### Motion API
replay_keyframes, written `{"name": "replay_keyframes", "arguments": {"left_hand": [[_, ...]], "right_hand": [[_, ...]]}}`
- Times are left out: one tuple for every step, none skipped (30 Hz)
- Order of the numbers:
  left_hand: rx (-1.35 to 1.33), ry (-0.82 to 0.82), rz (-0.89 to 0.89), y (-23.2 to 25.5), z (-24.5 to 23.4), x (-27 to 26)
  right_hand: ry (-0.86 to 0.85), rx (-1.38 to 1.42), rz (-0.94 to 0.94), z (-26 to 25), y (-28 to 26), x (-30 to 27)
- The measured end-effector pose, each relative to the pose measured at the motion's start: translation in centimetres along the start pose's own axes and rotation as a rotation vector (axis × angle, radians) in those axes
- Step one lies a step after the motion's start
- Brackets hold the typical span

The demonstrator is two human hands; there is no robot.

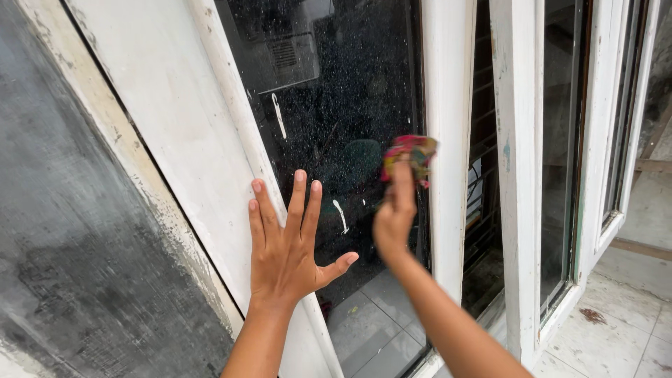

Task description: The person cleans a window frame and glass by wiping them with a cloth.

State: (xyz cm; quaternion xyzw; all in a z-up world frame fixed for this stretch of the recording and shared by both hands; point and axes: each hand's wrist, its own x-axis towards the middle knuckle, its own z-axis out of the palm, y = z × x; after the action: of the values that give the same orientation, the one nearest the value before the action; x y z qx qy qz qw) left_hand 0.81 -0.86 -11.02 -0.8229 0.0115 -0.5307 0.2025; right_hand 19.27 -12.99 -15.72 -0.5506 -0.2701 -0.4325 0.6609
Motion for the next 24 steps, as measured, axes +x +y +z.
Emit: {"name": "replay_keyframes", "arguments": {"left_hand": [[-0.012, -0.003, -0.001, 0.0, -0.1, -0.1], [-0.029, 0.007, -0.004, 0.0, -0.2, -0.1], [-0.046, 0.018, -0.008, 0.0, -0.3, 0.0], [-0.064, 0.026, -0.015, 0.1, -0.4, -0.1], [-0.060, 0.016, -0.017, 0.0, -0.5, -0.2], [-0.058, 0.001, -0.019, 0.0, -0.4, -0.2], [-0.057, -0.015, -0.020, -0.1, -0.4, -0.4], [-0.056, -0.018, -0.022, -0.2, -0.4, -0.4], [-0.056, -0.022, -0.024, -0.2, -0.3, -0.3], [-0.055, -0.027, -0.023, -0.3, -0.2, -0.4], [-0.027, -0.033, -0.015, -0.2, -0.2, -0.4], [0.005, -0.038, -0.006, -0.3, -0.1, -0.4], [0.037, -0.042, 0.003, -0.3, 0.0, -0.3], [0.037, -0.038, 0.003, -0.3, 0.0, -0.3], [0.036, -0.033, 0.003, -0.3, 0.0, -0.3], [0.035, -0.030, 0.004, -0.3, -0.1, -0.5], [0.031, -0.037, -0.002, -0.3, 0.0, -0.6], [0.026, -0.041, -0.008, -0.3, 0.1, -0.6], [0.022, -0.045, -0.014, -0.2, 0.2, -0.8], [-0.001, -0.046, -0.032, 0.1, 0.2, -1.3], [-0.024, -0.046, -0.050, 0.6, 0.2, -2.0], [-0.047, -0.042, -0.064, 0.9, 0.3, -2.6], [-0.097, -0.020, -0.071, 1.3, 0.4, -3.4], [-0.149, 0.001, -0.078, 1.7, 0.6, -4.2]], "right_hand": [[-0.074, 0.004, -0.118, 0.7, -2.4, -1.8], [-0.149, 0.011, -0.240, 1.2, -4.8, -3.9], [-0.309, 0.094, -0.245, 1.6, -7.1, -5.9], [-0.473, 0.177, -0.244, 1.5, -8.8, -7.6], [-0.544, 0.381, -0.087, 1.5, -9.3, -8.1], [-0.607, 0.581, 0.082, 1.7, -9.2, -8.7], [-0.662, 0.778, 0.256, 1.9, -8.5, -9.4], [-0.683, 0.538, -0.003, 1.6, -7.0, -8.9], [-0.688, 0.291, -0.258, 0.5, -4.7, -7.3], [-0.673, 0.039, -0.506, -0.7, -2.5, -6.0], [-0.615, -0.143, -0.485, -1.9, -0.4, -4.9], [-0.551, -0.319, -0.463, -2.7, 1.4, -3.8], [-0.435, -0.287, -0.388, -3.5, 3.0, -2.7], [-0.324, -0.257, -0.310, -4.3, 4.1, -1.7], [-0.244, -0.238, -0.233, -4.7, 4.9, -1.0], [-0.163, -0.219, -0.154, -4.9, 5.2, -0.7], [-0.120, -0.227, -0.131, -4.4, 5.0, -0.8], [-0.074, -0.235, -0.109, -3.5, 4.4, -1.0], [-0.029, -0.242, -0.088, -2.5, 3.4, -1.4], [-0.035, -0.173, -0.069, -1.5, 2.0, -2.2], [-0.041, -0.103, -0.050, -0.5, 0.2, -3.5], [-0.041, -0.033, -0.033, 0.3, -1.7, -4.8], [-0.149, 0.096, -0.160, 0.8, -3.6, -6.3], [-0.259, 0.222, -0.285, 0.8, -5.3, -8.0]]}}
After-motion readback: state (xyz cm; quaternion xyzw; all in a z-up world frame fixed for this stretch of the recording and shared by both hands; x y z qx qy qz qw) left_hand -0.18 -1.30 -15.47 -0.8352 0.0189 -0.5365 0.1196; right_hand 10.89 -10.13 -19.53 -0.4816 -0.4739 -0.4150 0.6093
